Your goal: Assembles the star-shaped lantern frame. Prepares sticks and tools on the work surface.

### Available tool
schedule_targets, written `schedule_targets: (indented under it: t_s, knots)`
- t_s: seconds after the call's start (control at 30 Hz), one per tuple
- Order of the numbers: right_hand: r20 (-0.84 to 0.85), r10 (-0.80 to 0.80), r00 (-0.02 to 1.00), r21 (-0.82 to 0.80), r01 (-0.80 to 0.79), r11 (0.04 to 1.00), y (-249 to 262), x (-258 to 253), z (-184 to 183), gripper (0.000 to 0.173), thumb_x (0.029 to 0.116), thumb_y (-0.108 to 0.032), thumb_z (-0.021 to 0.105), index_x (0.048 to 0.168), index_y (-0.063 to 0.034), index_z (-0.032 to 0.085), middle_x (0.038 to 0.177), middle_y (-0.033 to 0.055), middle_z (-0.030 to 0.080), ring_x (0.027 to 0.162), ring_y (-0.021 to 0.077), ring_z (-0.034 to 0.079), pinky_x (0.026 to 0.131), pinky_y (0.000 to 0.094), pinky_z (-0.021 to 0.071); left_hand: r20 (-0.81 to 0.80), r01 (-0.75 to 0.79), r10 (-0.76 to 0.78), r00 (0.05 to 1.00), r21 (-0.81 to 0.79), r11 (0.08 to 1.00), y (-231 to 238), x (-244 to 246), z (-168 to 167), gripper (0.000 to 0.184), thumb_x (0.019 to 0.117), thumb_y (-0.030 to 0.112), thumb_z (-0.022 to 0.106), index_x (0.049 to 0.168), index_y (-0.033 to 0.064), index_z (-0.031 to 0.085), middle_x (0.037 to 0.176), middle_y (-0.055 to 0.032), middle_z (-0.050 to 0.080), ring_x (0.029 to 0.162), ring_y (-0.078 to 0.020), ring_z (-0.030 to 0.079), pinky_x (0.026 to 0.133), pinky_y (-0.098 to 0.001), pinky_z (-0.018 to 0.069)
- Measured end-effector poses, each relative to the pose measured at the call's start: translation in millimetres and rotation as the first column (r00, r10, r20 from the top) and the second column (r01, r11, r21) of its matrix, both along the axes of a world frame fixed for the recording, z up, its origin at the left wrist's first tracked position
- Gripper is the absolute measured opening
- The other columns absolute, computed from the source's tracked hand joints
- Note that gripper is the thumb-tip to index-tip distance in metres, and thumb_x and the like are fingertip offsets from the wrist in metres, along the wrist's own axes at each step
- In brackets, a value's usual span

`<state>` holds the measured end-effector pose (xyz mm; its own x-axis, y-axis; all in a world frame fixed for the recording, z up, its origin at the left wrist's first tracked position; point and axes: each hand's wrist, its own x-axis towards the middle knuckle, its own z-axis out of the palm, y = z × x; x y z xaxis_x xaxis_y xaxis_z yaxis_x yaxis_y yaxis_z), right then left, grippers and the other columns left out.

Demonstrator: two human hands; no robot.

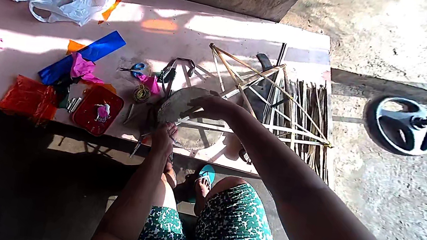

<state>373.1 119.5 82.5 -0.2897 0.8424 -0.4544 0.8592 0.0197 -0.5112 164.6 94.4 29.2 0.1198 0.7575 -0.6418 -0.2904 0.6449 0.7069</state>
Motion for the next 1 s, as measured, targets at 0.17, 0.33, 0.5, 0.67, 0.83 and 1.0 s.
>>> schedule_targets:
  t_s: [0.17, 0.33, 0.5, 0.67, 0.83, 1.0]
  knots:
    - [-0.008, 0.066, 0.998, -0.077, -0.067, 0.995, 12, -5, -16, 0.053, 0.1001, -0.041, 0.065, 0.143, -0.0114, 0.061, 0.148, 0.0136, 0.057, 0.142, 0.0335, 0.048, 0.12, 0.0628, 0.0233, 0.105, -0.031, 0.033, 0.994, -0.019, 0.999, 5, 2, -1, 0.024, 0.1121, 0.01, 0.033, 0.125, -0.0045, 0.047, 0.108, -0.0153, 0.056, 0.092, -0.0231, 0.067, 0.085, -0.0385, 0.0598]
    - [0.059, 0.1, 0.993, -0.222, -0.085, 0.971, 22, -20, -8, 0.047, 0.1052, -0.035, 0.059, 0.145, -0.0103, 0.059, 0.146, 0.0164, 0.058, 0.141, 0.0357, 0.049, 0.119, 0.0571, 0.0314, 0.13, -0.018, 0.019, 0.991, -0.013, 1.0, 6, -1, 1, 0.022, 0.1118, 0.009, 0.034, 0.123, -0.0033, 0.048, 0.107, -0.0152, 0.06, 0.091, -0.0232, 0.07, 0.083, -0.0374, 0.0615]
    - [0.065, 0.164, 0.984, -0.259, -0.142, 0.955, 28, -19, -22, 0.043, 0.104, -0.04, 0.059, 0.136, -0.0129, 0.067, 0.132, 0.0181, 0.066, 0.13, 0.0388, 0.058, 0.109, 0.0647, 0.0392, 0.148, -0.025, 0.028, 0.989, -0.024, 0.999, 3, -2, -2, 0.021, 0.1127, 0.011, 0.035, 0.117, -0.002, 0.05, 0.099, -0.0137, 0.063, 0.086, -0.0226, 0.07, 0.082, -0.0371, 0.0614]
    - [0.077, 0.175, 0.982, -0.274, -0.148, 0.95, 28, -26, -29, 0.048, 0.1046, -0.042, 0.057, 0.135, -0.0053, 0.063, 0.13, 0.0232, 0.065, 0.128, 0.0433, 0.057, 0.107, 0.0692, 0.0365, 0.141, -0.052, 0.057, 0.988, -0.038, 0.998, 3, -6, 3, 0.022, 0.1128, 0.011, 0.033, 0.118, -0.0028, 0.05, 0.096, -0.0145, 0.063, 0.082, -0.0227, 0.071, 0.08, -0.0375, 0.0622]
    - [0.04, 0.111, 0.993, -0.218, -0.1, 0.971, 23, -32, -12, 0.045, 0.1052, -0.041, 0.057, 0.13, -0.005, 0.066, 0.125, 0.0202, 0.067, 0.125, 0.0396, 0.059, 0.11, 0.0671, 0.0336, 0.157, -0.066, 0.065, 0.986, 0.002, 0.998, 5, -11, 9, 0.022, 0.1129, 0.012, 0.033, 0.115, -0.001, 0.05, 0.096, -0.0124, 0.064, 0.083, -0.0214, 0.071, 0.08, -0.0365, 0.0622]
    - [-0.036, 0.096, 0.995, -0.155, -0.1, 0.983, 21, -33, -5, 0.039, 0.1056, -0.038, 0.057, 0.133, -0.0114, 0.066, 0.127, 0.0166, 0.068, 0.126, 0.0383, 0.059, 0.11, 0.07, 0.0307, 0.133, -0.08, 0.069, 0.989, 0.078, 0.994, 3, -13, 16, 0.022, 0.1128, 0.011, 0.033, 0.113, -0.0017, 0.051, 0.095, -0.0123, 0.065, 0.083, -0.0218, 0.072, 0.08, -0.0372, 0.0626]
